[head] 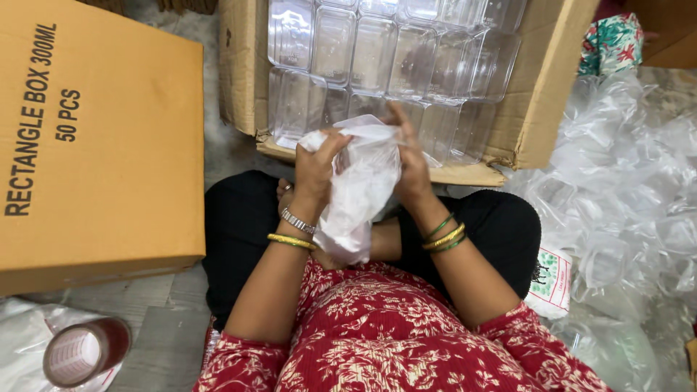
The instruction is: The person sits on the floor in front of an open carton of clear plastic boxes. They take each box, insert it into a clear plastic bag, fold the bag closed, and place the bagged box back into the carton, repeating this for box after box.
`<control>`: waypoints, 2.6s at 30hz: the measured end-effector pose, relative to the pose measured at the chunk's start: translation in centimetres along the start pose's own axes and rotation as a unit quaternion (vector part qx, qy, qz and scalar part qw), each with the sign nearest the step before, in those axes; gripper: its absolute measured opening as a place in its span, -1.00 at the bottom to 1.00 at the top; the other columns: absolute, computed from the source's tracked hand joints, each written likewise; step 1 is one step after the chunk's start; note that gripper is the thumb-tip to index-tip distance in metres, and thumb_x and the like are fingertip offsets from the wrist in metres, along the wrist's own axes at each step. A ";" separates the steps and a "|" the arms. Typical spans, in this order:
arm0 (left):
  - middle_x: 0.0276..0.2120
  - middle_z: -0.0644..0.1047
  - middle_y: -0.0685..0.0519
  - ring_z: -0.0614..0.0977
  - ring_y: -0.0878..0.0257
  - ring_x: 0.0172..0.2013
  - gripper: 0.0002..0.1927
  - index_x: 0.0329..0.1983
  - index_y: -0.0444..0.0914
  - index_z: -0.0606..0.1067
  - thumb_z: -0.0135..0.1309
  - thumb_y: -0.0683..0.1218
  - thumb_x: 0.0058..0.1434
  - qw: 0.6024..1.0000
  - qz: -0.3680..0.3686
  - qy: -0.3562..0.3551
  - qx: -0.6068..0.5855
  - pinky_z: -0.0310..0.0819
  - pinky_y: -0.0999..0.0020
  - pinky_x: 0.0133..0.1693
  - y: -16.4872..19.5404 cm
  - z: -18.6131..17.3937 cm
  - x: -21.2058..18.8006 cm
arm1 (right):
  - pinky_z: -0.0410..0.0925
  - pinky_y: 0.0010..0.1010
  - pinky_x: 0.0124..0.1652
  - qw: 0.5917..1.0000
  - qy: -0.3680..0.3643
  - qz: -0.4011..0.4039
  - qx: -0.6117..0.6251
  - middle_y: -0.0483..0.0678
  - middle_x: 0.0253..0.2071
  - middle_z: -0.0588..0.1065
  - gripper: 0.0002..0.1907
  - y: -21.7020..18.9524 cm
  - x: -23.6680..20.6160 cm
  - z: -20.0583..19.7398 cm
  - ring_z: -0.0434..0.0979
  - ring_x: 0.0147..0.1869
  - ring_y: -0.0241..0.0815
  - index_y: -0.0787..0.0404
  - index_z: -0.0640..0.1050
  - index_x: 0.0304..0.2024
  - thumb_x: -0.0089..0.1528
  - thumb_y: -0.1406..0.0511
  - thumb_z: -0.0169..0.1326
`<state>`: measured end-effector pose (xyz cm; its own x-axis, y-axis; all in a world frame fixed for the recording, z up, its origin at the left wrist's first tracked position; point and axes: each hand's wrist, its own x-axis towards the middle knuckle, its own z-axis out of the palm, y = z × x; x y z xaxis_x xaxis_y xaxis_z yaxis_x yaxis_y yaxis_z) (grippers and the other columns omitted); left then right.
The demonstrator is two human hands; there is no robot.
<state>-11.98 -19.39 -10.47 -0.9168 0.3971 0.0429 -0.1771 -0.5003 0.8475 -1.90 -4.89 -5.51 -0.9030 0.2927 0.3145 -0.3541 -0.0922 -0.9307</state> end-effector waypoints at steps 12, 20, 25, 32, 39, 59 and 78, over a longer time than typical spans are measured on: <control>-0.39 0.54 0.18 0.48 0.47 -0.38 -0.89 -0.27 -0.33 0.53 0.25 -0.21 0.25 0.996 0.025 0.065 0.050 0.41 0.53 -0.35 -3.3 1.6 -3.1 | 0.34 -0.45 0.08 0.997 0.034 0.072 0.005 -0.07 -0.03 0.51 -0.69 -0.4 -7.1 -0.1 0.45 0.02 -0.33 0.29 0.48 0.16 0.55 0.22 -0.17; -0.46 0.49 0.25 0.43 0.50 -0.47 -0.78 -0.24 -0.24 0.53 0.33 -0.22 0.08 0.985 -0.016 0.032 0.166 0.31 0.55 -0.46 -4.6 1.6 -6.9 | 0.28 -0.46 -0.41 0.909 0.311 0.083 0.265 -0.26 -0.55 0.22 -0.75 -0.4 -12.1 -13.9 0.24 -0.50 -0.38 0.10 0.43 -0.21 0.51 0.16 -0.13; -0.39 0.52 0.22 0.49 0.47 -0.36 -0.74 -0.17 -0.27 0.57 0.33 -0.25 0.08 0.985 -0.002 -0.059 0.165 0.40 0.53 -0.29 -5.2 1.8 -7.7 | 0.28 -0.40 -0.50 0.900 0.428 -0.068 0.039 -0.21 -0.64 0.17 -0.71 -8.5 -16.4 -21.7 0.18 -0.62 -0.35 0.12 0.37 -0.14 0.48 0.07 -0.16; -0.36 0.67 0.12 0.65 0.41 -0.35 -0.82 -0.18 -0.28 0.64 0.25 -0.21 0.13 0.940 -0.015 -0.086 0.330 0.52 0.47 -0.27 -8.9 2.0 -8.2 | 0.46 -0.35 -0.03 0.954 0.038 0.164 -0.249 0.11 0.09 0.49 -0.39 -4.5 -16.2 -8.8 0.52 -0.01 -0.21 0.28 0.42 0.28 0.18 0.30 0.18; -0.30 0.66 0.06 0.67 0.34 -0.36 -0.88 -0.11 -0.31 0.54 0.06 -0.16 0.38 0.981 -0.044 -0.009 0.187 0.52 0.46 -0.34 -7.2 0.3 -7.7 | 0.40 -0.18 0.03 0.903 -0.021 0.130 -0.410 0.05 -0.01 0.43 -0.23 -1.8 -15.8 -4.8 0.49 0.05 -0.01 0.28 0.48 0.02 -0.16 0.20 0.55; -0.34 0.52 0.09 0.54 0.31 -0.33 -0.78 -0.24 -0.37 0.48 0.34 -0.37 0.23 0.997 0.010 -0.031 0.067 0.47 0.43 -0.22 0.6 3.3 -10.5 | 0.20 0.24 0.31 0.643 0.763 0.066 0.006 0.14 0.43 0.18 -0.20 -6.1 -30.1 -33.0 0.29 0.44 0.26 0.29 0.26 0.35 0.13 0.33 0.33; -0.28 0.55 0.11 0.62 0.36 -0.27 -0.67 -0.07 -0.23 0.53 0.25 -0.30 0.08 0.993 -0.077 -0.040 -0.084 0.55 0.45 -0.17 5.1 3.1 -10.6 | 0.45 -0.59 -0.15 0.993 0.031 0.075 -0.088 -0.15 -0.21 0.59 -0.84 -3.6 -7.5 0.3 0.55 -0.18 -0.42 0.33 0.60 -0.09 0.30 0.40 0.23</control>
<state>-2.04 -23.77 -4.97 -0.8444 0.5347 -0.0325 -0.3758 -0.5481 0.7472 6.05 -7.07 -4.41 -0.9237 0.3466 0.1634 -0.1641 0.0277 -0.9861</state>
